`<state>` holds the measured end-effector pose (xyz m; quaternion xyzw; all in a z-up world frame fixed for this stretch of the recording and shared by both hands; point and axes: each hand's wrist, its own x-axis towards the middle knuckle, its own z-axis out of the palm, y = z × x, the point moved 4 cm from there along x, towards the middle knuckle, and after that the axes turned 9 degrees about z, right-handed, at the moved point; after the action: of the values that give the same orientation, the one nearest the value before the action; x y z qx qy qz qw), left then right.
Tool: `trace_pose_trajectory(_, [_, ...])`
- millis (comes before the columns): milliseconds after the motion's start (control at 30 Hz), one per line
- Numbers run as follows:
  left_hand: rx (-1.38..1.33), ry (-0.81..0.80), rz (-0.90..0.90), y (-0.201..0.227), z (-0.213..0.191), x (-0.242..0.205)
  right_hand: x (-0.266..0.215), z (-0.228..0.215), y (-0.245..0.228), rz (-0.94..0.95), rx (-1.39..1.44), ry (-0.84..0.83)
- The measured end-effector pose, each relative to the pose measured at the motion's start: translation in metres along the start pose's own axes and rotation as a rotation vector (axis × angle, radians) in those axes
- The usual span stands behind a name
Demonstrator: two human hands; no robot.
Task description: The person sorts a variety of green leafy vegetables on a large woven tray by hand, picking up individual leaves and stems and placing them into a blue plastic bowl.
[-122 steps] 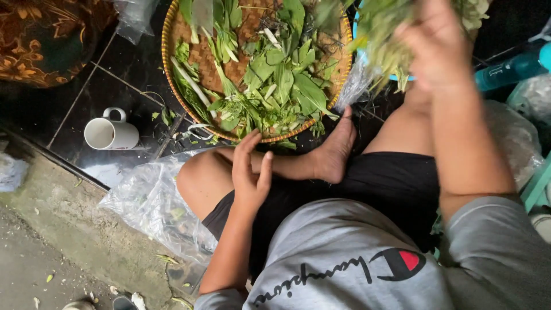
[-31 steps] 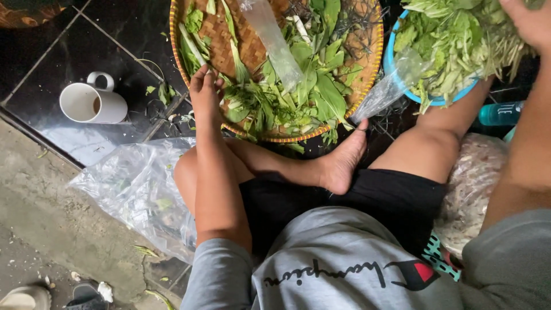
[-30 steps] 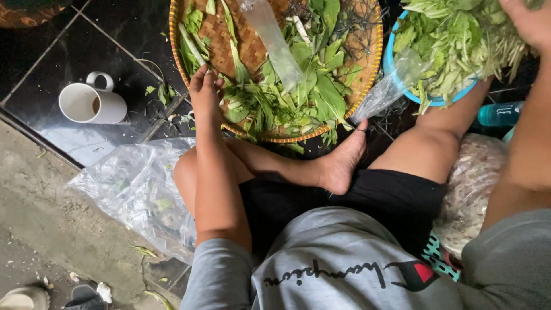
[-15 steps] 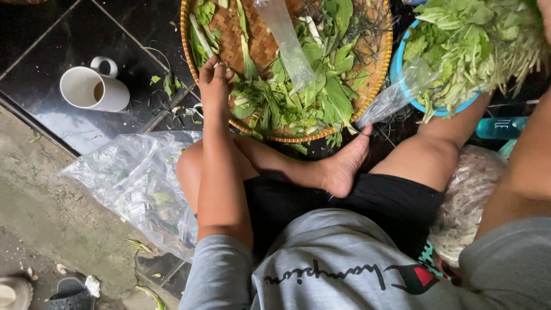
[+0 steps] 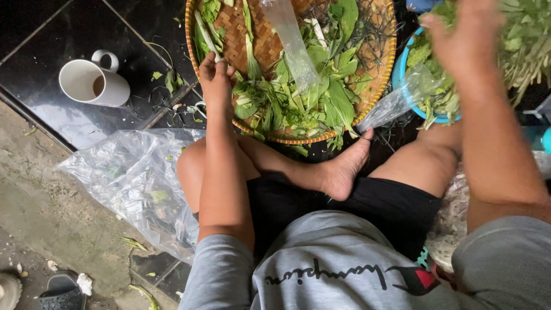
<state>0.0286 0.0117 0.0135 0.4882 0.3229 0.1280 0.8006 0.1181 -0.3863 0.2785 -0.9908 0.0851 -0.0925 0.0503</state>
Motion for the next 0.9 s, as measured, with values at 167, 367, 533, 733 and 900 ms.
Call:
trace_pose_trajectory(167, [-0.076, 0.029, 0.016, 0.011, -0.003, -0.005, -0.066, 0.066, -0.145, -0.201, 0.000, -0.914])
trace_pose_trajectory(367, [-0.089, 0.017, 0.013, 0.016, -0.004, -0.004, -0.031, 0.214, -0.161, -0.566, -0.279, -0.859])
trace_pose_trajectory(533, [-0.095, 0.091, 0.050, -0.009, 0.002, 0.015, 0.018, 0.128, -0.219, -0.380, -0.282, -1.090])
trace_pose_trajectory(733, [0.003, 0.109, 0.055, -0.008, 0.007, 0.015, 0.128, 0.182, -0.228, -0.078, -0.001, -0.762])
trace_pose_trajectory(900, [-0.016, 0.128, -0.003, -0.014, 0.008, 0.017, 0.184, 0.283, -0.201, 0.145, 0.212, -0.486])
